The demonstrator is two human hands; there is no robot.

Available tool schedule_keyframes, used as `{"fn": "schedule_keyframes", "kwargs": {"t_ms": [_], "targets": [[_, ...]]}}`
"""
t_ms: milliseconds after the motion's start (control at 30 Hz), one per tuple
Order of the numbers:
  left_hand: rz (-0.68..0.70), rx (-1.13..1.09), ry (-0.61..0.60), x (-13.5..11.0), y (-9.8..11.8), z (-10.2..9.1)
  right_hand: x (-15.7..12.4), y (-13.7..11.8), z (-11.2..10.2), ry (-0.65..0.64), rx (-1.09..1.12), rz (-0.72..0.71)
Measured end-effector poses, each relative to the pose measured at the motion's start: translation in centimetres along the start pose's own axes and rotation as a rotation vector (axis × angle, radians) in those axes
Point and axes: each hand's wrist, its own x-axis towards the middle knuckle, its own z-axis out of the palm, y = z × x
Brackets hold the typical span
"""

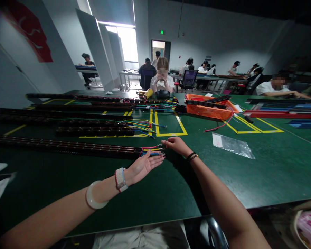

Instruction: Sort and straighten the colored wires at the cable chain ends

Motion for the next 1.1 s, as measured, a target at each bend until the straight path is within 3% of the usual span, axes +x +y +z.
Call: {"fn": "schedule_keyframes", "kwargs": {"t_ms": [67, 200, 333, 500, 733, 900, 1000, 1100], "targets": [[0.0, -0.003, 0.011, 0.0, 0.0, 0.0, -0.4, -0.5, -0.6, -0.076, 0.009, 0.037], [-0.003, -0.007, 0.051, 0.1, -0.1, -0.1, -1.2, -1.8, -0.9, -0.356, 0.066, 0.071], [-0.01, 0.0, 0.071, 0.3, -0.2, -0.3, -1.6, -2.4, -0.5, -0.451, 0.15, 0.066], [-0.002, 0.031, 0.012, 0.1, -0.2, -0.3, -1.3, -2.0, -0.1, -0.384, 0.144, 0.089], [-0.006, 0.266, -0.047, -0.3, -0.6, 0.3, -1.1, -1.3, 1.1, -0.25, -0.016, 0.134], [0.01, 0.36, -0.108, -0.6, -0.5, 0.5, -1.2, -1.4, 1.5, -0.246, -0.073, 0.183], [0.011, 0.364, -0.114, -0.7, -0.5, 0.6, -1.1, -1.4, 1.0, -0.204, -0.129, 0.103], [0.012, 0.356, -0.122, -0.8, -0.5, 0.6, -0.8, -1.5, 0.4, -0.001, -0.188, -0.042]]}}
